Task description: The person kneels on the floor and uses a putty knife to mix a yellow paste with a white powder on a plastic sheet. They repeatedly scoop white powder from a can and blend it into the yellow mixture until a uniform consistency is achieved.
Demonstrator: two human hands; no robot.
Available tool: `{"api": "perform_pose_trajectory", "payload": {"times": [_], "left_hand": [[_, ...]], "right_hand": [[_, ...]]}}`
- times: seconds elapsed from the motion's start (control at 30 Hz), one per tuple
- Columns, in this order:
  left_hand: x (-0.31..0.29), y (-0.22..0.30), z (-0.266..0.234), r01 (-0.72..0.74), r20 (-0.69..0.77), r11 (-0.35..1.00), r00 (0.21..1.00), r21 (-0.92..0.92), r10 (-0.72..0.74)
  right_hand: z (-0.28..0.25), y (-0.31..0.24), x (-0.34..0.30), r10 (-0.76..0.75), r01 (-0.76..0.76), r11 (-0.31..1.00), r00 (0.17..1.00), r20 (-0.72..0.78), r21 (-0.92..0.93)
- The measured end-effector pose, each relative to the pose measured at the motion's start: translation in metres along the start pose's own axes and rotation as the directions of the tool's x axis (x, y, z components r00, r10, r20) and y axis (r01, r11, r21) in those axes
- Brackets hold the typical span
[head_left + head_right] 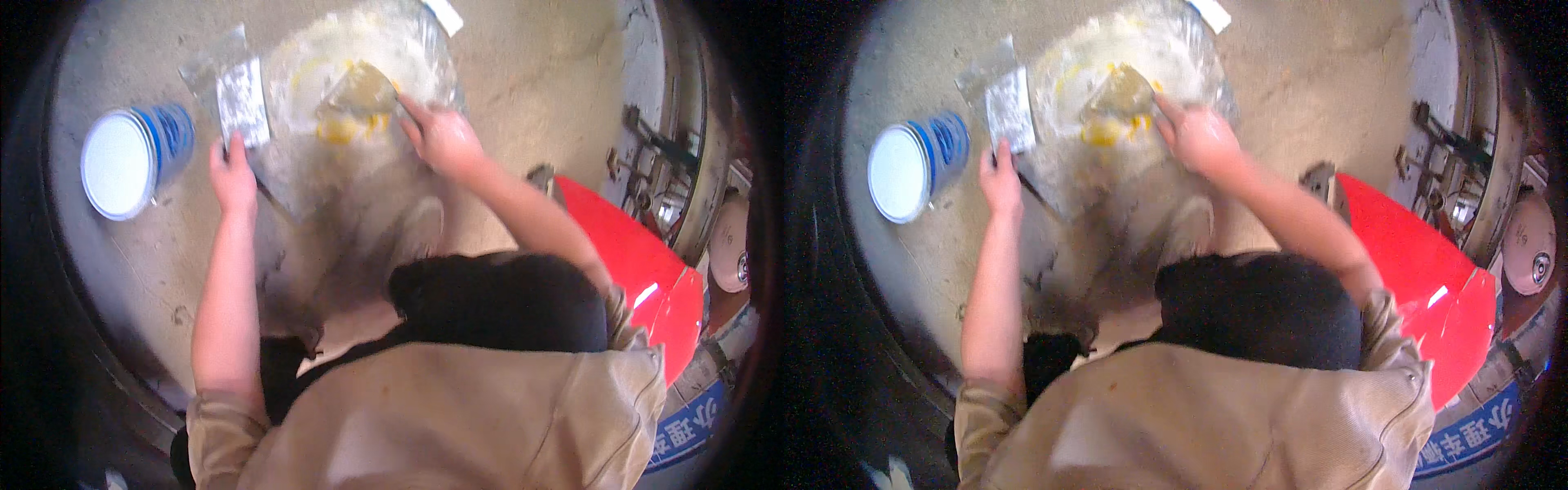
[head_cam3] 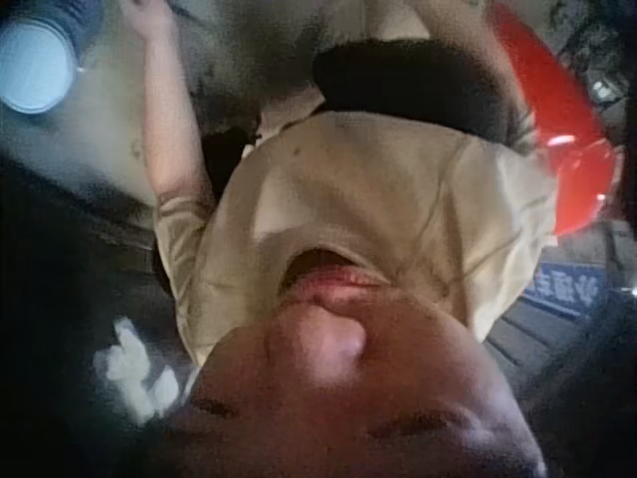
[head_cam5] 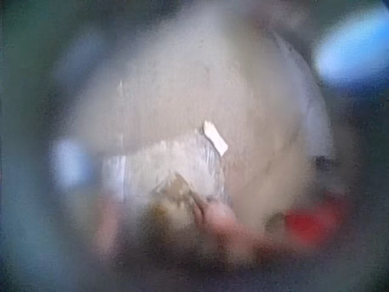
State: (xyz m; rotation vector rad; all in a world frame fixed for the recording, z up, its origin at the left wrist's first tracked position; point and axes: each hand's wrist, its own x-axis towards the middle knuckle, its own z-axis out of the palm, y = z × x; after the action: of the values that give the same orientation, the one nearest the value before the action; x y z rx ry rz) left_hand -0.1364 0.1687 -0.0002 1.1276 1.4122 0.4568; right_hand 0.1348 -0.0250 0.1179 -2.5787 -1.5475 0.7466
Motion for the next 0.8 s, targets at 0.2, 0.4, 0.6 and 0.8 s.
{"api": "perform_pose_trajectory", "payload": {"times": [0.2, 0.4, 0.6, 0.8], "left_hand": [[-0.007, 0.003, -0.002, 0.075, -0.03, 0.994, 0.997, -0.078, -0.077], [-0.015, -0.001, 0.001, 0.046, 0.035, 0.998, 0.998, -0.031, -0.045], [-0.02, 0.01, 0.005, 0.045, 0.002, 0.996, 0.999, -0.073, -0.045], [-0.025, 0.011, 0.005, 0.019, 0.048, 0.996, 0.999, -0.088, -0.015]], "right_hand": [[0.011, 0.008, -0.01, 0.073, -0.068, 0.997, 0.987, 0.14, -0.04], [0.017, 0.006, -0.005, -0.055, 0.057, 0.998, 0.996, -0.068, 0.033], [0.015, 0.004, -0.012, 0.041, -0.04, 0.999, 0.998, 0.039, -0.005], [0.024, 0.011, 0.002, 0.04, -0.04, 0.999, 0.997, 0.058, 0.006]]}}
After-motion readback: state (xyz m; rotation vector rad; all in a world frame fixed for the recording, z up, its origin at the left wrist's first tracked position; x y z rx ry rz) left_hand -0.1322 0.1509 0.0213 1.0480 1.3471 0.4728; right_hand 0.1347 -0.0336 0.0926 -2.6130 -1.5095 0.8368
